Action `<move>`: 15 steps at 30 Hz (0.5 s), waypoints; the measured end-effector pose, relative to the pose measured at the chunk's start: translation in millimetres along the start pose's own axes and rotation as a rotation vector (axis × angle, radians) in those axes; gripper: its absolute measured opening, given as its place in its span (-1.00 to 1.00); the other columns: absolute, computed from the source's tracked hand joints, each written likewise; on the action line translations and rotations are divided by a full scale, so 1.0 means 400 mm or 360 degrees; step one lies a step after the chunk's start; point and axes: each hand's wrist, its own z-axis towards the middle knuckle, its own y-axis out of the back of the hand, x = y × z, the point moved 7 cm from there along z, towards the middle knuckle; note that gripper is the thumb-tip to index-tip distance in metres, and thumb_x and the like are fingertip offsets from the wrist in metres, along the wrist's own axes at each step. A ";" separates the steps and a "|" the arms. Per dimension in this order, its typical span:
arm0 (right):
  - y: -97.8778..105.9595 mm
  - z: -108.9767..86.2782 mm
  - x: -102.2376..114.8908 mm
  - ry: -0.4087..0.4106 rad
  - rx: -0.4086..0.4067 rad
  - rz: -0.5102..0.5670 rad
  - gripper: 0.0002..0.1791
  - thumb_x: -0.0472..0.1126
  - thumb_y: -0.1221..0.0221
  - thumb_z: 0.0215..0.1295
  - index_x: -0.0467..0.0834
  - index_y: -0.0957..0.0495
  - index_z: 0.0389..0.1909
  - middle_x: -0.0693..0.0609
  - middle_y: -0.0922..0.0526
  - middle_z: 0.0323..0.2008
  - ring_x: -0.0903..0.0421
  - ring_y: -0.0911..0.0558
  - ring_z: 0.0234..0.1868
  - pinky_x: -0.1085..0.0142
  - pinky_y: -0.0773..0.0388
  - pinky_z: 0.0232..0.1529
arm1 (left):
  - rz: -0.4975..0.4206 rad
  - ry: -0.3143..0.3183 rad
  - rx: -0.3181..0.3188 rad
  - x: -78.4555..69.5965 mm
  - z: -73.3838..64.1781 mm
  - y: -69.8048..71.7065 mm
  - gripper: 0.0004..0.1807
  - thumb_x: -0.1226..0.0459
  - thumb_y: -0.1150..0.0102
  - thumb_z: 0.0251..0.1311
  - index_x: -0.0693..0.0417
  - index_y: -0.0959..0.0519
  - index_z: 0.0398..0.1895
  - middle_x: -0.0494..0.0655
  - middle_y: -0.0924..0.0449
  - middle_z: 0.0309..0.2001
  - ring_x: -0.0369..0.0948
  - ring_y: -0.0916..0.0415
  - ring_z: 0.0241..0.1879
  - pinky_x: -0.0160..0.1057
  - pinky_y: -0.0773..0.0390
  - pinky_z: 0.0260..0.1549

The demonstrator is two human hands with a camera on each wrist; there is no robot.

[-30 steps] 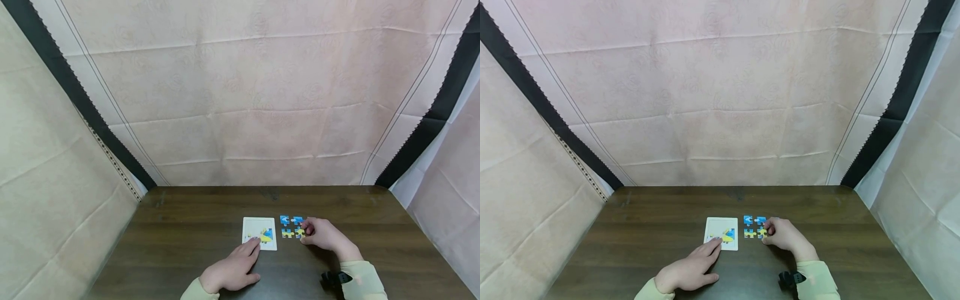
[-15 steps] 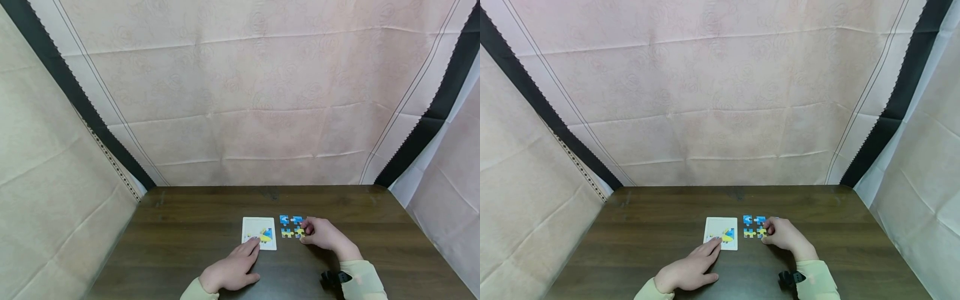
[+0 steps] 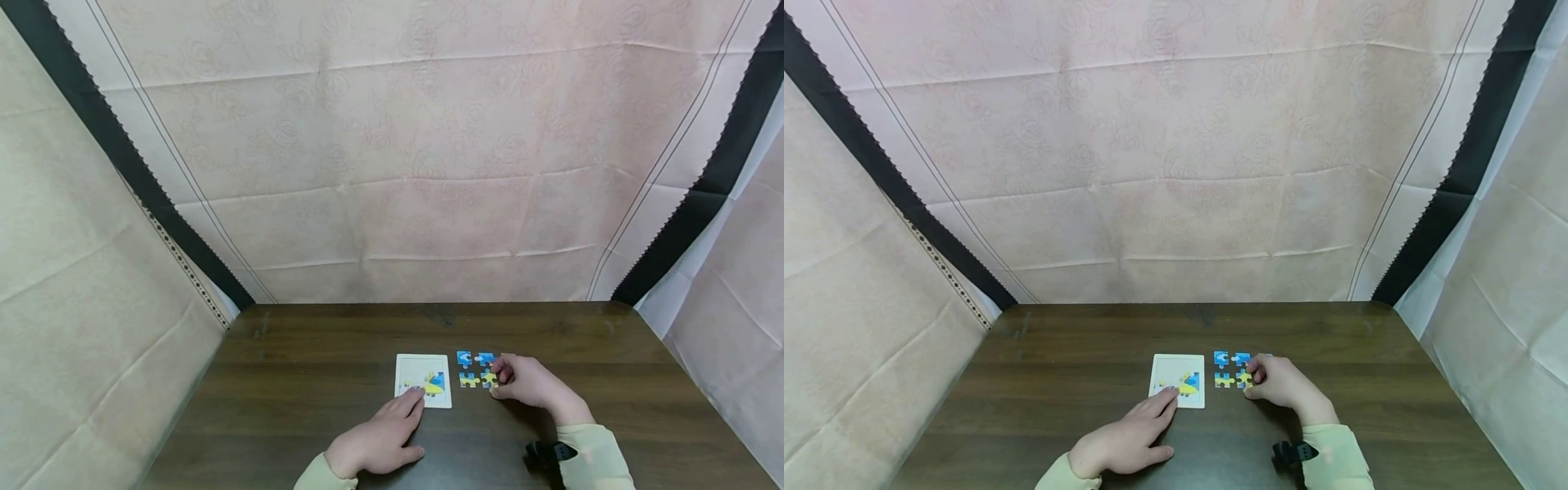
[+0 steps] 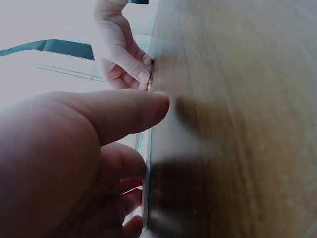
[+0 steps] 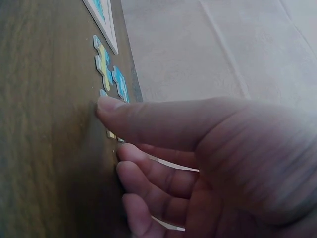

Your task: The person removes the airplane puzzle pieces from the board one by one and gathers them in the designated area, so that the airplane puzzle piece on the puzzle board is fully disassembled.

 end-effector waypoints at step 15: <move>0.003 0.003 0.009 0.0057 -0.0069 0.0001 -0.74 -0.20 -0.49 0.31 -0.15 -0.68 -0.06 0.06 -0.57 -0.33 0.08 -0.50 -0.31 0.17 -0.50 -0.29 | 0.0014 -0.0016 -0.0020 0.001 0.000 -0.002 -0.13 -0.05 -0.18 0.53 0.20 -0.14 0.70 0.04 0.07 0.73 -0.03 0.12 0.70 -0.01 -0.14 0.57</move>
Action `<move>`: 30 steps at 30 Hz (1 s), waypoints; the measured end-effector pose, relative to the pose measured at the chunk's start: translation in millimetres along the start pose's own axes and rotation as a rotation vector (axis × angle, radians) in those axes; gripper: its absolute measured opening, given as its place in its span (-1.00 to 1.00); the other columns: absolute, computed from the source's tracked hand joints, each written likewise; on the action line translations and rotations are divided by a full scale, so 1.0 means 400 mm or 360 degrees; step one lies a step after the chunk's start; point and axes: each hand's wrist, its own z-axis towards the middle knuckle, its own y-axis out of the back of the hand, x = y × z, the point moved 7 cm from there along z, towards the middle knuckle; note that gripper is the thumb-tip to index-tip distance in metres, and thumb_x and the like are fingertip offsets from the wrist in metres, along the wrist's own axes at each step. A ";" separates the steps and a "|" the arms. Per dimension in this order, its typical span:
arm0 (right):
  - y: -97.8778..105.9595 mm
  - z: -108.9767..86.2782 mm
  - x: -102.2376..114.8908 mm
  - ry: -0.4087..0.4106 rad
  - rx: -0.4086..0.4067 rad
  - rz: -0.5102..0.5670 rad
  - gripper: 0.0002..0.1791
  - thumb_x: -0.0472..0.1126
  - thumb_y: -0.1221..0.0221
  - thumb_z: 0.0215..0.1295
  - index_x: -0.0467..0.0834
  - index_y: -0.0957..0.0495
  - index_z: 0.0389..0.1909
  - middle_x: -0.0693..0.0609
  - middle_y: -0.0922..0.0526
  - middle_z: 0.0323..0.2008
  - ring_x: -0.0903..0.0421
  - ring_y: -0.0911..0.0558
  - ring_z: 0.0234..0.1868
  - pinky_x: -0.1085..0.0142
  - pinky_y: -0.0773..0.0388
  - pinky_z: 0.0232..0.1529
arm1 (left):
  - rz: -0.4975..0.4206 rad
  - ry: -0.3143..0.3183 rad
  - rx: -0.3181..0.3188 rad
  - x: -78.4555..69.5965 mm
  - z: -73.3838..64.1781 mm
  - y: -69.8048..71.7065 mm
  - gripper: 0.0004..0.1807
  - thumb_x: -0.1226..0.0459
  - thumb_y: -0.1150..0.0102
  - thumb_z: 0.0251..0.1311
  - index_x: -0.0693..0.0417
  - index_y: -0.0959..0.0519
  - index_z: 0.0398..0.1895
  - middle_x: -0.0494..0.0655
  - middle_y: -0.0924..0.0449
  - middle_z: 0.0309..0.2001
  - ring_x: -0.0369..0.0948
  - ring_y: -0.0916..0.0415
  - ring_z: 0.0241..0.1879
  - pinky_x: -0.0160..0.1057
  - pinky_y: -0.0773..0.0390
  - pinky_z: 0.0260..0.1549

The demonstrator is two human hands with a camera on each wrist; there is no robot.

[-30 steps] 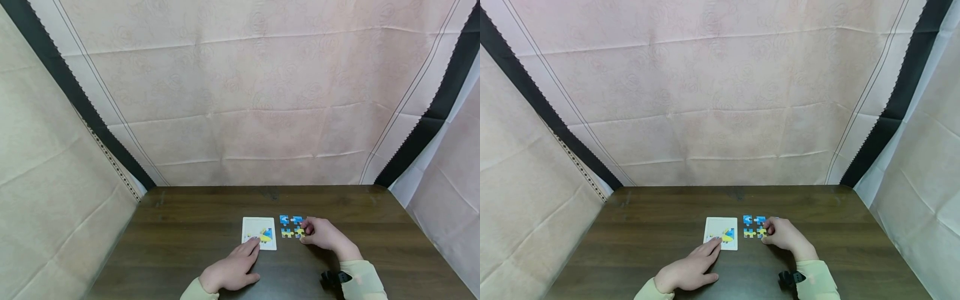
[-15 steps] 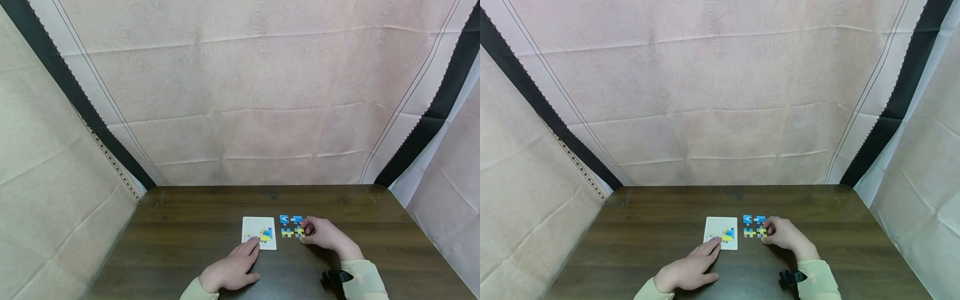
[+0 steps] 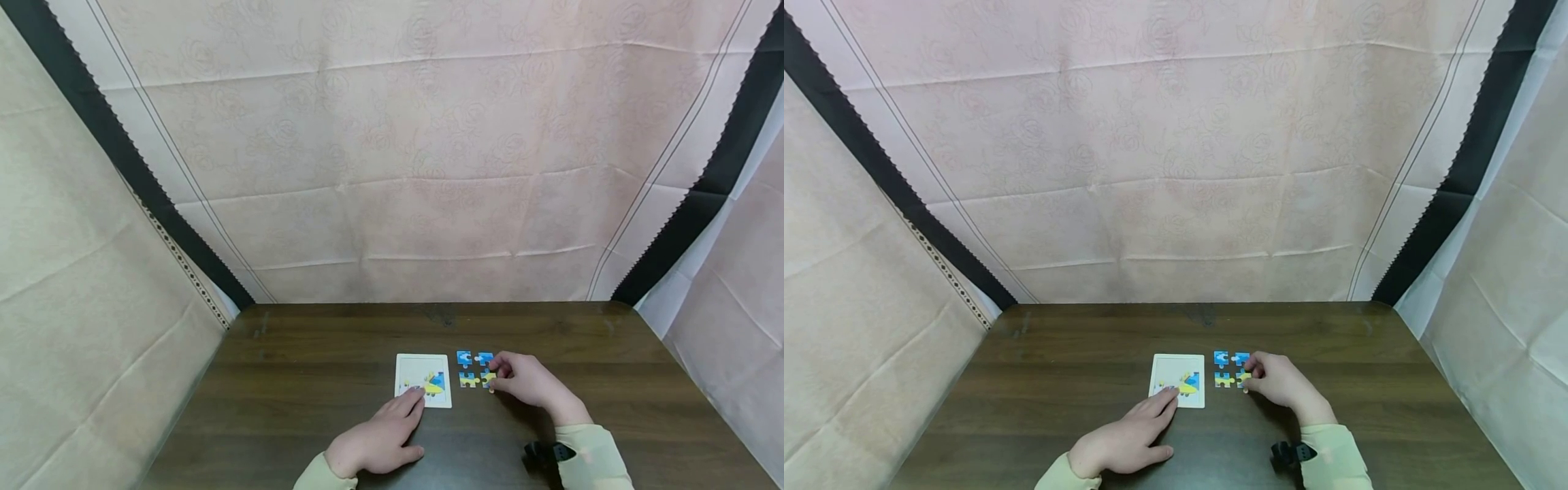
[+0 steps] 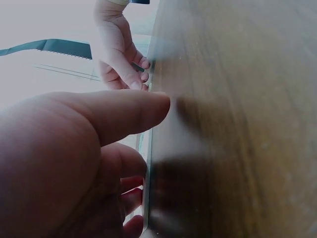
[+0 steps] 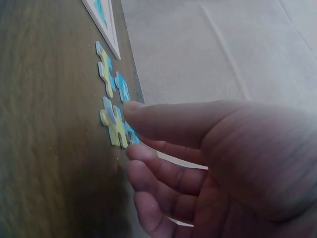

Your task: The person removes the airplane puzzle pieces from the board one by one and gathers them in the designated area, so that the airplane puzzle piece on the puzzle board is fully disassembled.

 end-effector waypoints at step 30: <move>-0.184 0.032 0.205 0.0486 0.0015 -0.0312 -0.71 -0.32 -0.34 0.46 -0.13 -0.73 0.15 -0.04 -0.63 0.05 0.18 -0.52 -0.29 0.14 -0.60 -0.19 | 0.0153 0.0053 -0.0048 -0.027 0.019 0.012 -0.24 -0.12 -0.16 0.53 0.02 -0.34 0.65 0.04 -0.06 0.69 -0.02 -0.02 0.66 0.05 -0.24 0.52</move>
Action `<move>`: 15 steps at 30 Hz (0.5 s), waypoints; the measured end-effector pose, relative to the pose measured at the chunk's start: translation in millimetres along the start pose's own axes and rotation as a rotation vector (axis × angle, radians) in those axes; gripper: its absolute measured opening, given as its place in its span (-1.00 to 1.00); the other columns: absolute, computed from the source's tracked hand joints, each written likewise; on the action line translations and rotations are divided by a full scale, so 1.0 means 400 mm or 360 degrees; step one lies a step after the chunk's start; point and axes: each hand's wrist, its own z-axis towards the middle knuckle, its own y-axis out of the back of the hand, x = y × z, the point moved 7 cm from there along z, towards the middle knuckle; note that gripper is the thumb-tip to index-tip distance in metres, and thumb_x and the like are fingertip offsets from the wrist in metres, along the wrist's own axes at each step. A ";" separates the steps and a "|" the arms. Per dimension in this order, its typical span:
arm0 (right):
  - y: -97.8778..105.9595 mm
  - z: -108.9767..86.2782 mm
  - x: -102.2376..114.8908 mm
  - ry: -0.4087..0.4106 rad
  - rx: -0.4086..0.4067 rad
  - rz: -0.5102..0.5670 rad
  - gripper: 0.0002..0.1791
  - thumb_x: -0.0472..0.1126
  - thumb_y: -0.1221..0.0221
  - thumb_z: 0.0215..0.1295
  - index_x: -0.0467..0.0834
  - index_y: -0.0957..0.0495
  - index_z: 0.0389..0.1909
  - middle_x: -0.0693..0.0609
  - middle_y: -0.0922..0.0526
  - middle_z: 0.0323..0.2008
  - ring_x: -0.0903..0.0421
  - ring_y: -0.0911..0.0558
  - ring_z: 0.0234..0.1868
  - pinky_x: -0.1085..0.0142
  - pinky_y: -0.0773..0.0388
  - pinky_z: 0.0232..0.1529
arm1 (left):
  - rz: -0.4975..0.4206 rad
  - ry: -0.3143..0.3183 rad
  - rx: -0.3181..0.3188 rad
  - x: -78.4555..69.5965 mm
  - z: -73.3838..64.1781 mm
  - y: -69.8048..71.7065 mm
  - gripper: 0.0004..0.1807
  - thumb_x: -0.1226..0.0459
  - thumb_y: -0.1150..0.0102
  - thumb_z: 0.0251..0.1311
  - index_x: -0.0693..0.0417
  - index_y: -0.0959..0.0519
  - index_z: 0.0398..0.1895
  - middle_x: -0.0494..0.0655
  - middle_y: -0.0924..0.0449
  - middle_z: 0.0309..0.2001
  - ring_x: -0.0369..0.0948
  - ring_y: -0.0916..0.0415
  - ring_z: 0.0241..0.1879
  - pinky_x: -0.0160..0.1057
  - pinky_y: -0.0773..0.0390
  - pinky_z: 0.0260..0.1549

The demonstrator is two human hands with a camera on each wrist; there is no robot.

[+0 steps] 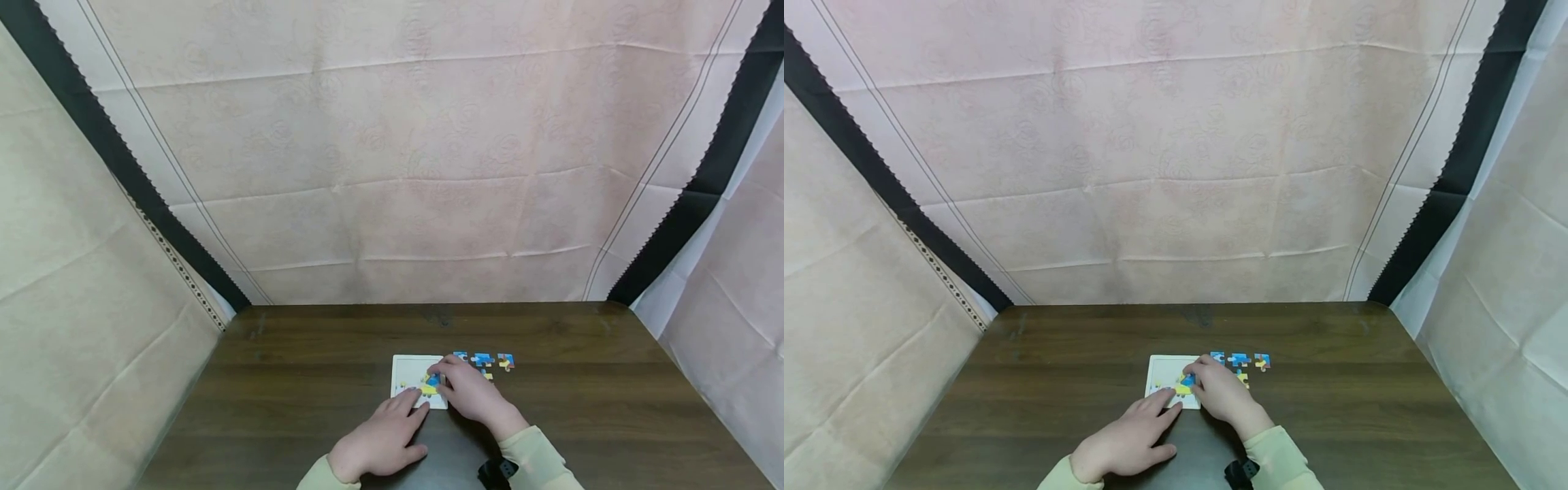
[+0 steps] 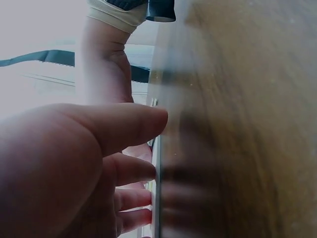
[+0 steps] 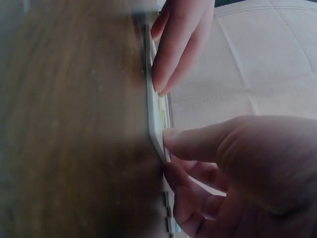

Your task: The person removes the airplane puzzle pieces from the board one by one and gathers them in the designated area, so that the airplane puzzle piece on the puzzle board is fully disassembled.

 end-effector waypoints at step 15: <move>-0.001 0.002 -0.011 -0.0030 -0.0015 0.0070 -0.71 -0.33 -0.35 0.45 -0.12 -0.73 0.15 -0.03 -0.63 0.04 0.15 -0.51 -0.28 0.14 -0.58 -0.21 | 0.0051 -0.0099 -0.0050 -0.030 0.013 0.013 -0.30 -0.08 -0.14 0.56 0.09 -0.40 0.59 0.01 -0.18 0.64 -0.02 -0.08 0.64 -0.03 -0.23 0.53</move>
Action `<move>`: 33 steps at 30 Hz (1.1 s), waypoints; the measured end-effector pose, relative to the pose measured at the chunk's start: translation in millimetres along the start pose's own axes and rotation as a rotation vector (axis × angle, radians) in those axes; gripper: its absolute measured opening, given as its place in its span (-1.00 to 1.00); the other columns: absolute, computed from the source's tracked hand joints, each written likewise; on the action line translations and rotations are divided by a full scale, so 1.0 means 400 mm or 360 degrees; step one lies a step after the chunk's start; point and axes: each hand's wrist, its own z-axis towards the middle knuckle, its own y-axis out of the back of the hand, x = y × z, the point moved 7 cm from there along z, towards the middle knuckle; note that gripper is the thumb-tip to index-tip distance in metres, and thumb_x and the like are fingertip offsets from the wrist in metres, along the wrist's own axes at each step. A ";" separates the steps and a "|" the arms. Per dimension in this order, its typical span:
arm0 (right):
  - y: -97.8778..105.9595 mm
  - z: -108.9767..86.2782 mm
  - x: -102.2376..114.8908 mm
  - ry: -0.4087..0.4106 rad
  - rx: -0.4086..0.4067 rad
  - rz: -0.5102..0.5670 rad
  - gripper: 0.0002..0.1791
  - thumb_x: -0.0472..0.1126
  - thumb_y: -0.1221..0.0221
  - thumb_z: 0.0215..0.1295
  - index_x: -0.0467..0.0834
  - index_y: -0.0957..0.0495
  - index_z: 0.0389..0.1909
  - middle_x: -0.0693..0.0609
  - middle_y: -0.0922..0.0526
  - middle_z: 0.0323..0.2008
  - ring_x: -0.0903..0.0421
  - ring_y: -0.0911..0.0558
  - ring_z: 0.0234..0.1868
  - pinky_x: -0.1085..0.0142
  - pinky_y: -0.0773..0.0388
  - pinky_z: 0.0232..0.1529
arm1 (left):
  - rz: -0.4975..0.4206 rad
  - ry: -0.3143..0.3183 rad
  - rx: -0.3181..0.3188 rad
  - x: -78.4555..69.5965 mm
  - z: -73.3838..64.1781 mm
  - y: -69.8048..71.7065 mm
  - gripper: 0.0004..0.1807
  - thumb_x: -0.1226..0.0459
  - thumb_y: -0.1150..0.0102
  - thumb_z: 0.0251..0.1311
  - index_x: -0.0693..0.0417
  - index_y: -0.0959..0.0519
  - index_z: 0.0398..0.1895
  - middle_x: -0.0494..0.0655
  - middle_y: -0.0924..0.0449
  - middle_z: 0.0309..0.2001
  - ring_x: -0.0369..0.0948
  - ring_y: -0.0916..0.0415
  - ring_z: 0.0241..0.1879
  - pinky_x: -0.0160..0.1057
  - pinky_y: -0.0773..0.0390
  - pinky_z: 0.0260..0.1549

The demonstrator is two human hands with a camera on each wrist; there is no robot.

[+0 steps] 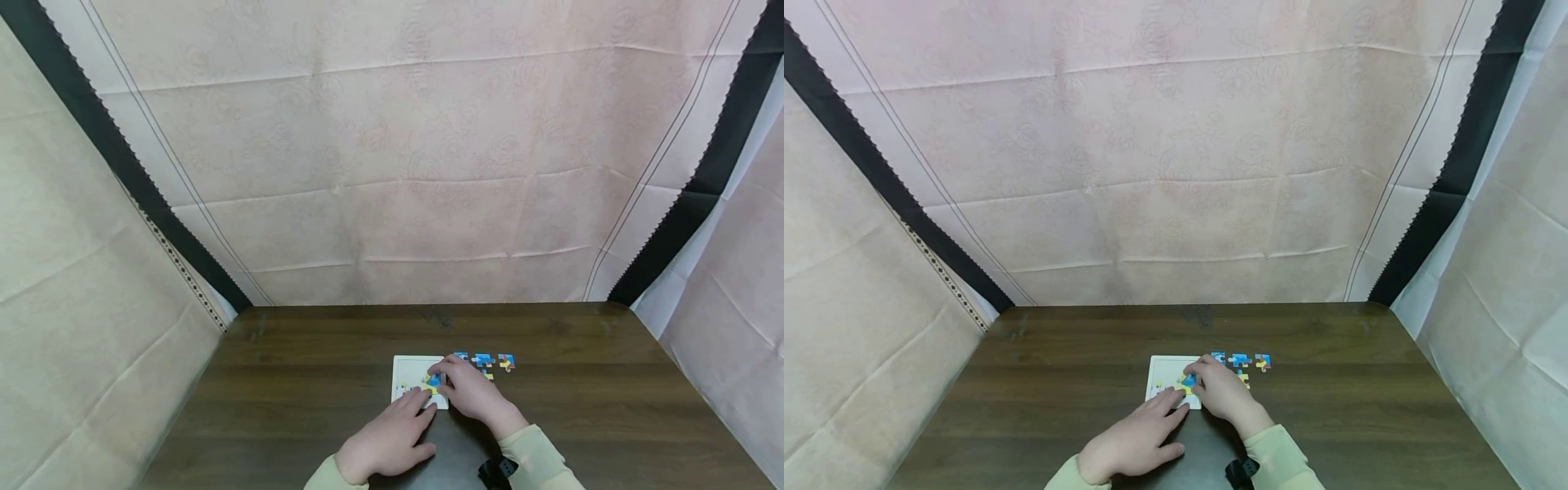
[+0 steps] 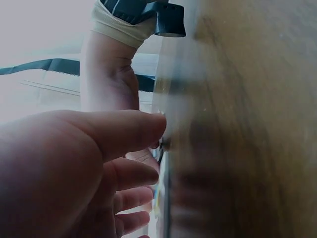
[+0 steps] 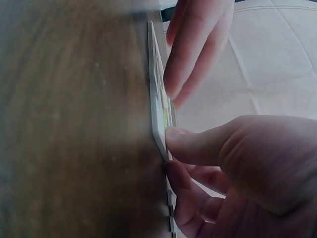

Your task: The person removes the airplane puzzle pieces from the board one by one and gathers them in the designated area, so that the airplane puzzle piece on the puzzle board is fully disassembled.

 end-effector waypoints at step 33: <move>-0.007 0.000 0.007 0.0019 0.0010 -0.0044 -0.66 -0.38 -0.39 0.39 -0.11 -0.74 0.14 -0.07 -0.63 0.05 -0.15 -0.62 0.06 -0.14 -0.62 0.10 | -0.0091 -0.0028 0.0134 0.001 0.004 -0.020 -0.24 -0.10 -0.11 0.58 0.05 -0.27 0.67 -0.12 0.01 0.72 -0.02 0.01 0.67 0.07 -0.30 0.49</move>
